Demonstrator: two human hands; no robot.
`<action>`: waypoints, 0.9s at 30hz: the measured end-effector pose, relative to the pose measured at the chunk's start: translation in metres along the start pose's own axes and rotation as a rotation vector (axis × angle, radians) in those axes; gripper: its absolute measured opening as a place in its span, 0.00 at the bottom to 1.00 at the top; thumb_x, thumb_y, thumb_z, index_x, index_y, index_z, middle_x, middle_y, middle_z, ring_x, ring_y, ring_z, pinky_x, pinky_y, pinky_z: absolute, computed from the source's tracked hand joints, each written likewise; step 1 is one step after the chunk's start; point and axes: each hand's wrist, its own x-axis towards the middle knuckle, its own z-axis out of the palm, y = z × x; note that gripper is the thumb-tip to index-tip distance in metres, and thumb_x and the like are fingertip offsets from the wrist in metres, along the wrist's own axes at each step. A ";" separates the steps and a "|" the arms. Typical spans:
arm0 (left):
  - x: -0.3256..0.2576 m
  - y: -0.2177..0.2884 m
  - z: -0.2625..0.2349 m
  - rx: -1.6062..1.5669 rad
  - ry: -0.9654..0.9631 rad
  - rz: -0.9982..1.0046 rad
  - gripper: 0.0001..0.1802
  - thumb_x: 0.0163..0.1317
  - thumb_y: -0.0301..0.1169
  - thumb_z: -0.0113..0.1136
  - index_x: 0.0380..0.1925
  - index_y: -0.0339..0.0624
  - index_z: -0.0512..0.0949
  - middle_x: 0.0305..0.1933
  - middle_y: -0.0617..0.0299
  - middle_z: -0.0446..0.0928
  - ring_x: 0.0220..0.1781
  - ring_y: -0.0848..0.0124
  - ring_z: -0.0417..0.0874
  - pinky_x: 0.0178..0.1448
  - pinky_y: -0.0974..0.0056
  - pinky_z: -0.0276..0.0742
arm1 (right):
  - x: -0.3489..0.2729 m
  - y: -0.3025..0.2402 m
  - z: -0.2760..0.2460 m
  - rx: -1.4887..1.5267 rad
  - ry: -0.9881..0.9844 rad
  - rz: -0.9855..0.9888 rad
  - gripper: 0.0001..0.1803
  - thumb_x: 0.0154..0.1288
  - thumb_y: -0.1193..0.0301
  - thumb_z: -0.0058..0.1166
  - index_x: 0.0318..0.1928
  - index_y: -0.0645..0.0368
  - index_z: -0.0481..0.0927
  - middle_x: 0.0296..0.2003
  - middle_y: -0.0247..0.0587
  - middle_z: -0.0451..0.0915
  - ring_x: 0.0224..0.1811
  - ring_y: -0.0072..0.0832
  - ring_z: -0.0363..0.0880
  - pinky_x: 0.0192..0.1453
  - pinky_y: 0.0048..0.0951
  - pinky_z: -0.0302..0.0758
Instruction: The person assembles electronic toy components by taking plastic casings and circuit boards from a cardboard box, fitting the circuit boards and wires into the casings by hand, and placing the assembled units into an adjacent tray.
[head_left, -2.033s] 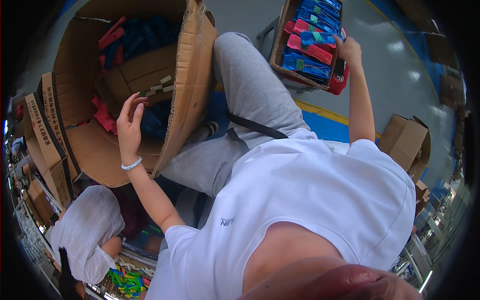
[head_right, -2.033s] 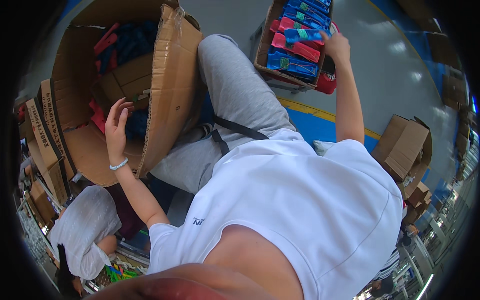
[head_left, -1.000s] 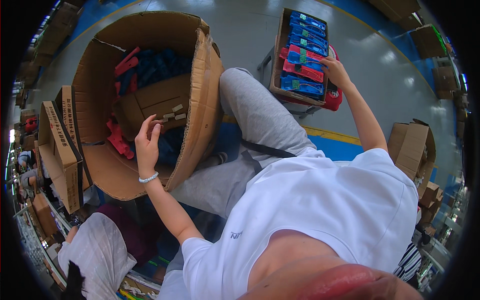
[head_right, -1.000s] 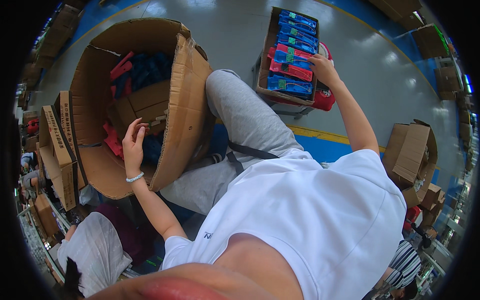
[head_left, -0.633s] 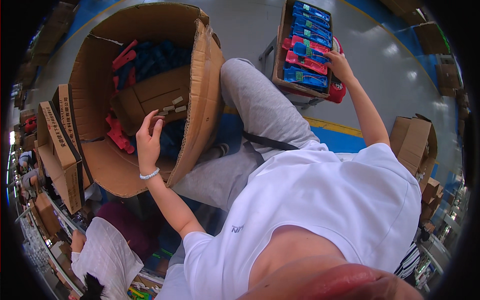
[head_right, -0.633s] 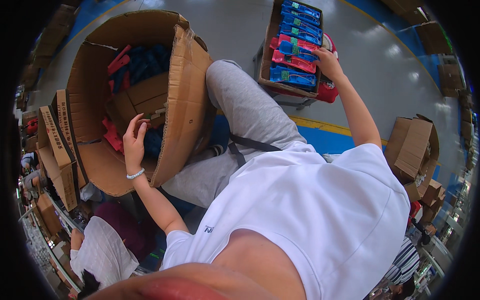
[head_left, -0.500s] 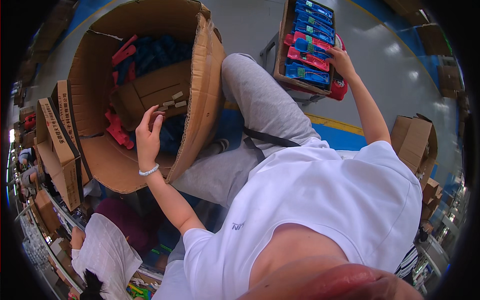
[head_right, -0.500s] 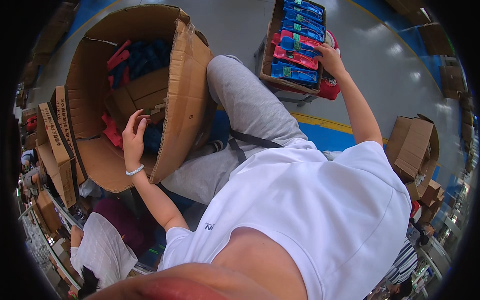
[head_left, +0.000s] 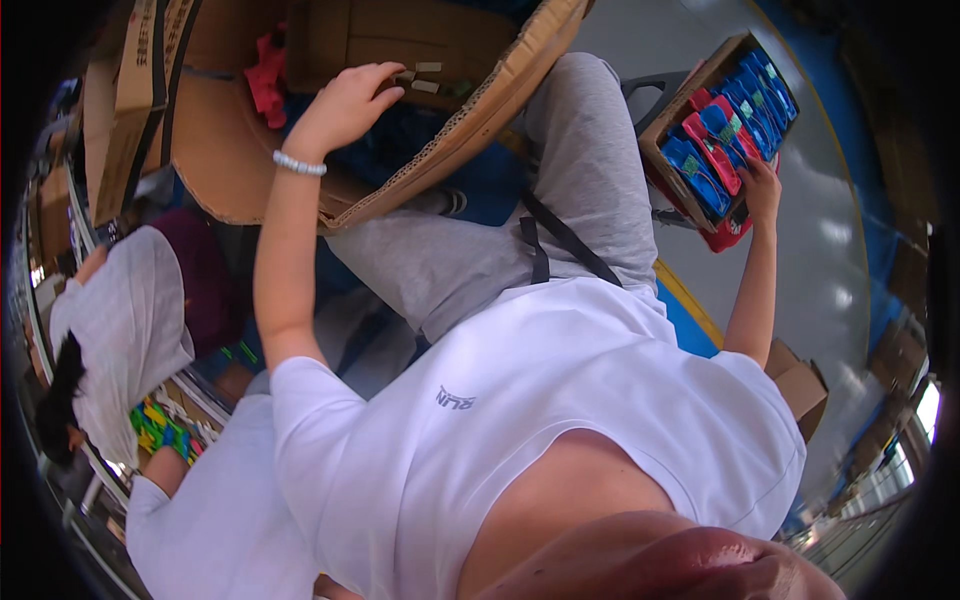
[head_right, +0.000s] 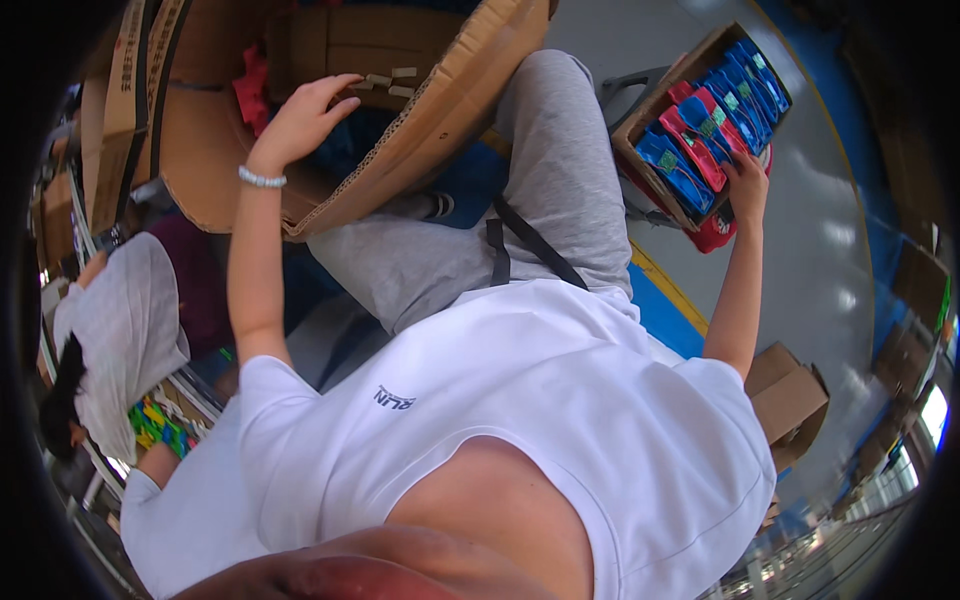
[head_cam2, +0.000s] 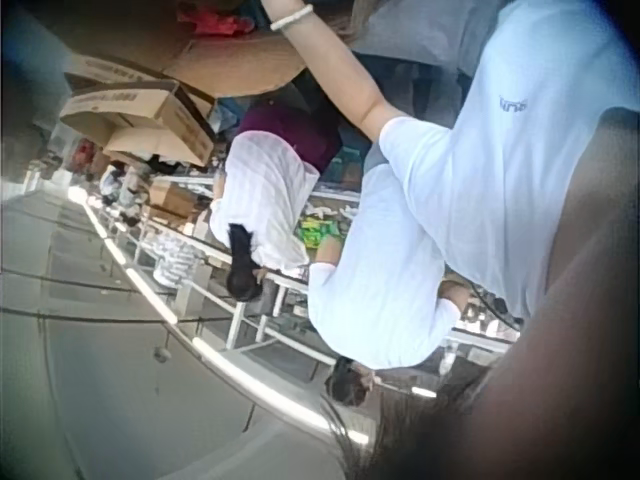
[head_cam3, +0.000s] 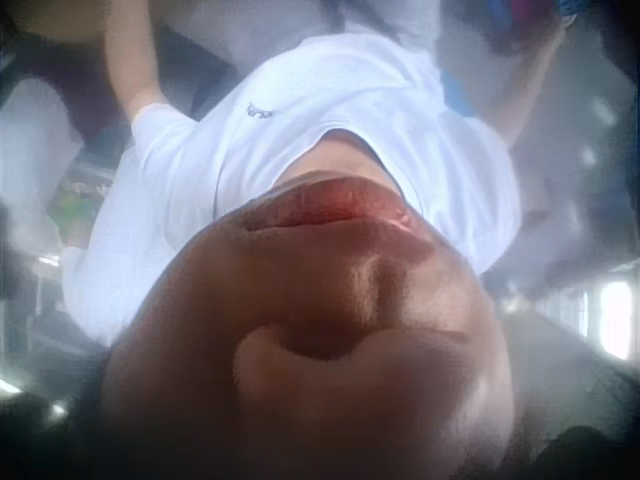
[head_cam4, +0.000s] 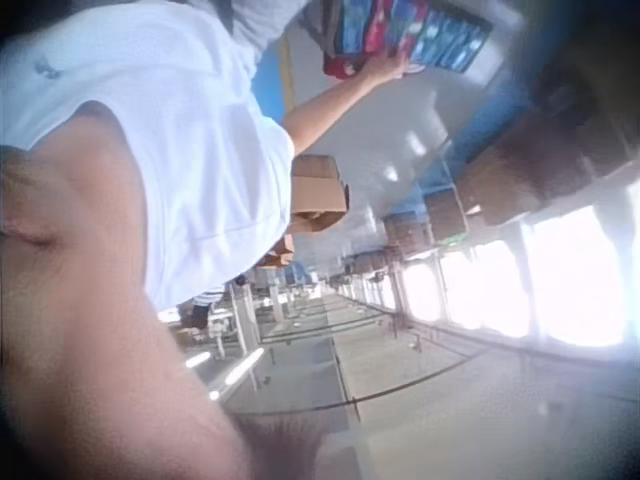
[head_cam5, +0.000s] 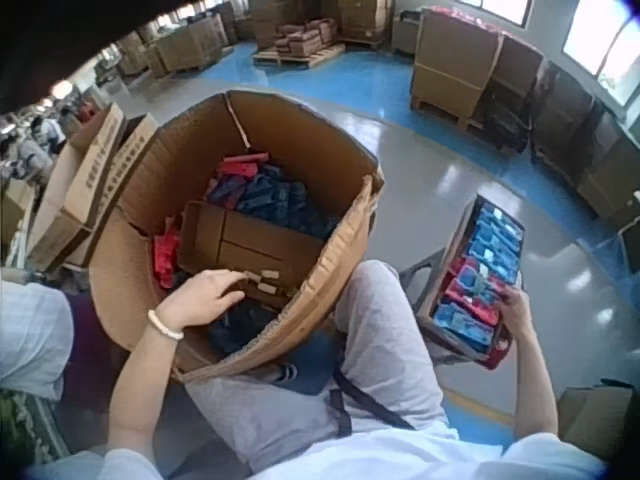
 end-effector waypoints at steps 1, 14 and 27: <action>0.004 0.000 -0.007 0.138 -0.116 -0.045 0.18 0.67 0.34 0.57 0.55 0.41 0.78 0.44 0.48 0.84 0.47 0.55 0.85 0.54 0.57 0.78 | 0.003 -0.004 0.002 0.003 -0.030 -0.029 0.16 0.58 0.70 0.65 0.47 0.62 0.84 0.41 0.45 0.83 0.41 0.39 0.84 0.49 0.34 0.78; 0.122 -0.098 0.191 0.171 -0.484 0.108 0.15 0.59 0.31 0.59 0.44 0.34 0.82 0.42 0.41 0.83 0.47 0.49 0.85 0.52 0.50 0.81 | -0.029 -0.028 -0.024 0.041 0.048 0.069 0.17 0.62 0.73 0.63 0.52 0.59 0.83 0.50 0.39 0.79 0.42 0.27 0.82 0.43 0.28 0.80; 0.103 -0.092 0.150 -0.323 -0.247 -0.067 0.23 0.59 0.33 0.63 0.55 0.36 0.77 0.55 0.45 0.80 0.57 0.52 0.81 0.63 0.55 0.75 | -0.003 -0.082 -0.030 0.062 0.110 -0.007 0.14 0.65 0.73 0.62 0.51 0.60 0.83 0.49 0.39 0.81 0.45 0.26 0.82 0.44 0.28 0.81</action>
